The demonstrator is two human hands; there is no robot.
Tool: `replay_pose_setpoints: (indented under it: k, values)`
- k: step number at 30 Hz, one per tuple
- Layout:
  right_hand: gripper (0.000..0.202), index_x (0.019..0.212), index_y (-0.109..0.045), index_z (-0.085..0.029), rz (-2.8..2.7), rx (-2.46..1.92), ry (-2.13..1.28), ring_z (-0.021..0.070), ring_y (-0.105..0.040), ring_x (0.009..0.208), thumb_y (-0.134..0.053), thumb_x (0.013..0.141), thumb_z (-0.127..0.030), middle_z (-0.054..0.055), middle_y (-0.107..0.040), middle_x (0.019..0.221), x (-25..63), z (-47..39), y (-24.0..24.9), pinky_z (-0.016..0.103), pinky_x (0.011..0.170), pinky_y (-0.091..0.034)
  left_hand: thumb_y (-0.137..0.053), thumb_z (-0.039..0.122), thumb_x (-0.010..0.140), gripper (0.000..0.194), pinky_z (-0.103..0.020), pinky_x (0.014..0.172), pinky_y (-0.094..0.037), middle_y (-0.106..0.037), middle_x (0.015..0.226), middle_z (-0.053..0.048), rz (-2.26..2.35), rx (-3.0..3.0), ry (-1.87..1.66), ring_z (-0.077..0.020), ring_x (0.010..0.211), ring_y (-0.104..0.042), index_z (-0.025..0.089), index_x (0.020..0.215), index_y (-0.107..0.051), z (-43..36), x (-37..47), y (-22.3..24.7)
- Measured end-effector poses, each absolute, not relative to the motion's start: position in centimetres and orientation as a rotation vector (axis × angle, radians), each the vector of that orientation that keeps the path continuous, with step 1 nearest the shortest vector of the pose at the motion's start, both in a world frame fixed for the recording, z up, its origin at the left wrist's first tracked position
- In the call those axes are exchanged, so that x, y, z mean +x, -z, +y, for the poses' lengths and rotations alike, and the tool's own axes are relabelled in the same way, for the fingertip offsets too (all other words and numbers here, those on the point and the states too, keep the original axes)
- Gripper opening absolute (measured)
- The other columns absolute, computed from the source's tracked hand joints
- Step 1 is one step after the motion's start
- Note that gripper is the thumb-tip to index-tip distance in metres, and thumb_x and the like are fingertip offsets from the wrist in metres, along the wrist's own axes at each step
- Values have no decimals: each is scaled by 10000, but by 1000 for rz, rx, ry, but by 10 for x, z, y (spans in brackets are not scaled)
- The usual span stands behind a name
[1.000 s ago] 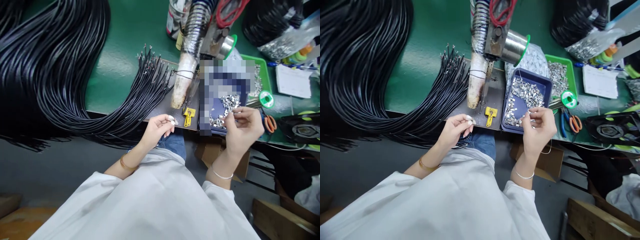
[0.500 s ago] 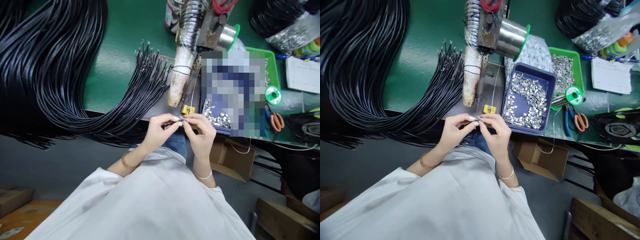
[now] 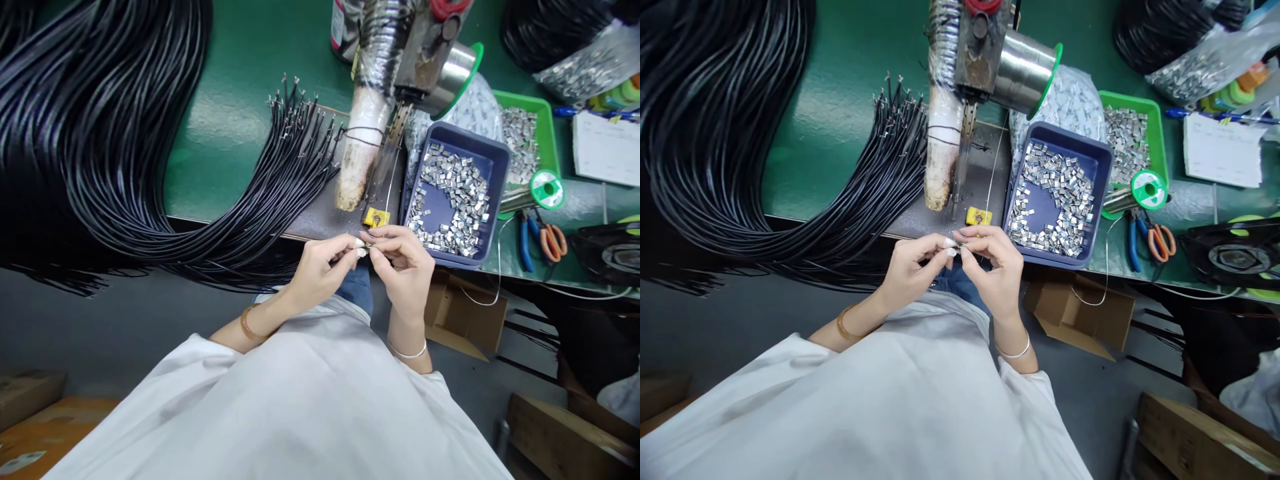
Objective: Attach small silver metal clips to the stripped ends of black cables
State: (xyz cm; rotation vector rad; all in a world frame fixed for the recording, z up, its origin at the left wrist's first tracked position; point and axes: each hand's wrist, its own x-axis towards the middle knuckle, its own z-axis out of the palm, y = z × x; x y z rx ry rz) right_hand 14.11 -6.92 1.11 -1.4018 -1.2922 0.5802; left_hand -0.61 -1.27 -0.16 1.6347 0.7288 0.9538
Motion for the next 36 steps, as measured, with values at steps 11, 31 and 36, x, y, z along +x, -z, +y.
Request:
replay_pose_setpoints:
  k: [11, 31, 36]
  values:
    - [120, 967, -686, -227, -1081, -1347, -244, 150, -767, 809, -572, 960, -190, 11, -740, 939, 143, -66, -3, 300, 697, -666, -844, 361, 713, 256, -179, 482, -329, -617, 580, 20, 748, 898, -811, -48, 502, -465, 135, 765, -734, -4, -4, 6]
    - [131, 968, -671, -226, -1245, -1275, -267, 167, -789, 897, -679, 881, -127, 9, -810, 977, 135, -67, 9, 287, 761, -666, -844, 298, 726, 185, -183, 623, -455, -624, 617, 39, 625, 858, -866, -38, 532, -478, 146, 728, -739, 6, -2, 3]
    - [76, 972, -578, -236, -1112, -1220, -368, 176, -793, 841, -616, 941, -178, -6, -810, 922, 134, -66, 7, 304, 726, -671, -872, 333, 686, 231, -187, 625, -454, -591, 581, 50, 677, 841, -854, -49, 555, -507, 154, 709, -727, 7, -2, 4]
